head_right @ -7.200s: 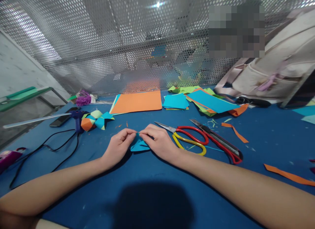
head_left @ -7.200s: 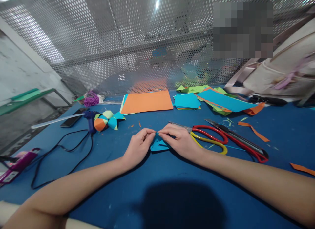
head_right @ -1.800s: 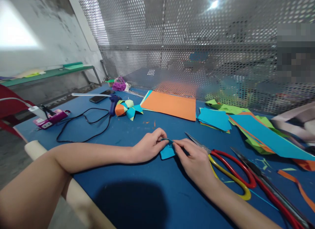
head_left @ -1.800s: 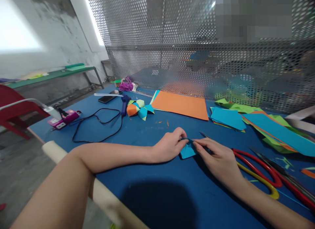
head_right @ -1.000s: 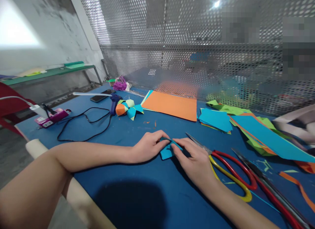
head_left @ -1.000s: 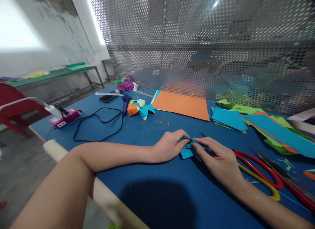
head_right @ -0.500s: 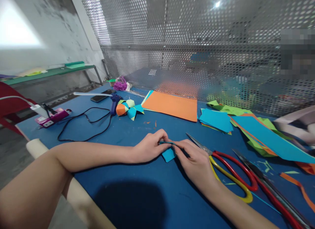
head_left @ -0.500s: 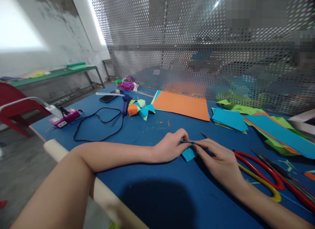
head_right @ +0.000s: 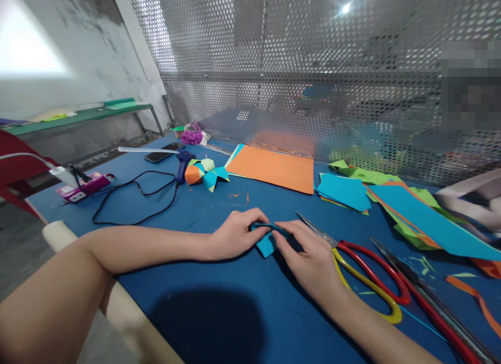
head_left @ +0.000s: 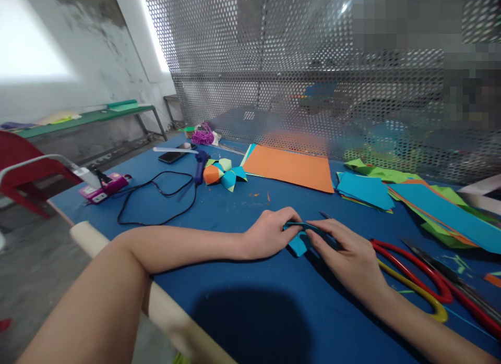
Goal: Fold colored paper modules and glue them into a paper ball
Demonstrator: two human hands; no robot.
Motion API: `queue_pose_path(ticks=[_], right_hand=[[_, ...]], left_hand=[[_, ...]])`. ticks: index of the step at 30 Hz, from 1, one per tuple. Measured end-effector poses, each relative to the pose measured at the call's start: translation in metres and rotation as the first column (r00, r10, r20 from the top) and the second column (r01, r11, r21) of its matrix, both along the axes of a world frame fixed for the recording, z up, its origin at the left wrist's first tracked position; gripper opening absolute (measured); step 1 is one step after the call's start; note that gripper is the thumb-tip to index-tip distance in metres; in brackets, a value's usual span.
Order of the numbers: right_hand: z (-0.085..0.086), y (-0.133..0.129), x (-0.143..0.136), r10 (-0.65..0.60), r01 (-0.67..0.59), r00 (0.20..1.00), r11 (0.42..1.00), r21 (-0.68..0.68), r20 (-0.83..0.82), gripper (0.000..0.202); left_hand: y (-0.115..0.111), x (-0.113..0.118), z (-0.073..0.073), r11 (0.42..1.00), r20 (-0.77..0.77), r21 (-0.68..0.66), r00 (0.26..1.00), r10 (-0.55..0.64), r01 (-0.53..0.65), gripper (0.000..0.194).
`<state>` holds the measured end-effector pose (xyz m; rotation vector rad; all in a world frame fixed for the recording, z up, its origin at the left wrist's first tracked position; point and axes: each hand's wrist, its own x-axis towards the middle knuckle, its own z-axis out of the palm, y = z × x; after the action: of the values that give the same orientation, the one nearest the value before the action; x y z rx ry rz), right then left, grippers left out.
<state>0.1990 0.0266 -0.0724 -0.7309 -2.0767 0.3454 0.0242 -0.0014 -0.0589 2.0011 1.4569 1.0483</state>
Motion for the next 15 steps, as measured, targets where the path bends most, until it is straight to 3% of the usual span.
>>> queue_pose_path(ticks=[9, 15], right_hand=[[0.0012, -0.0002, 0.0012, 0.056, -0.056, 0.998, 0.998, 0.002, 0.004, 0.011], [0.0028, -0.0006, 0.0012, 0.077, -0.076, 0.997, 0.997, 0.023, -0.007, 0.011]], left_hand=[[0.0006, -0.0005, -0.0011, 1.0, -0.056, 0.014, 0.998, -0.001, 0.002, 0.007], [0.0023, -0.0008, -0.0022, 0.993, 0.005, 0.044, 0.994, -0.106, 0.106, 0.02]])
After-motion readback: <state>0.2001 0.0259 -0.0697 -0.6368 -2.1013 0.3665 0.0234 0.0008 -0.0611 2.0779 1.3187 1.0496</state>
